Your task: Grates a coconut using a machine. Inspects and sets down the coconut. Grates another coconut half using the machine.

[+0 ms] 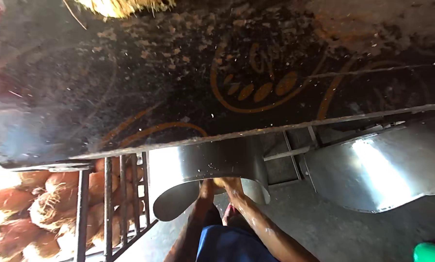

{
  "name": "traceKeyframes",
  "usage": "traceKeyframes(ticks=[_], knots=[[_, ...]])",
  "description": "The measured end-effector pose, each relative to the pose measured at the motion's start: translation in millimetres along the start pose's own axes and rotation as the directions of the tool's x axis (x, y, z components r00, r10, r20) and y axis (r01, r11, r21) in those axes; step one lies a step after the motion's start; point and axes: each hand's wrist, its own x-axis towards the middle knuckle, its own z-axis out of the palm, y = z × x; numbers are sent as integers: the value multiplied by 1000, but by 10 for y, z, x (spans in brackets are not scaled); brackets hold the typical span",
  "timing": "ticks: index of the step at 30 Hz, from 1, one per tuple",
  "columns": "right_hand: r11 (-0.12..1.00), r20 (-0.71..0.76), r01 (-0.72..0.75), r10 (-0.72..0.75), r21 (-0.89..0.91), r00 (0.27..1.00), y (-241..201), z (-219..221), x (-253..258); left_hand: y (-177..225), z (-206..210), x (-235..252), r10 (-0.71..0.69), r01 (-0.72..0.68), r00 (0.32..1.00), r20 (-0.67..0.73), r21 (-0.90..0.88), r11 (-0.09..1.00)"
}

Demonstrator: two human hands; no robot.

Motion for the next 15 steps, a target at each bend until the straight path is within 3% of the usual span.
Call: traceKeyframes(ticks=[2, 3, 5, 7, 9, 12, 15], knots=[[996, 41, -70, 68, 58, 997, -132, 4, 36, 164, -50, -1, 22, -22, 1000, 4, 100, 995], [992, 52, -89, 85, 88, 995, -183, 20, 65, 283, -23, -24, 77, -73, 997, -7, 242, 968], [990, 55, -107, 102, 89, 993, -252, 34, 96, 396, -41, -100, 109, -143, 990, 93, 555, 820], [991, 38, -96, 93, 93, 995, -238, 100, 158, 345, -103, -33, 76, -138, 990, 122, 657, 741], [998, 35, -59, 58, 25, 998, -143, 119, 212, 231, -61, 109, 74, -85, 996, 41, 506, 859], [997, -8, -11, 10, -82, 1000, -9, 108, 126, 13, 11, 223, -46, 66, 991, -129, 160, 985], [996, 20, 13, -12, -88, 1000, -63, 54, -40, -26, -29, 62, -32, 34, 999, 15, -131, 991]])
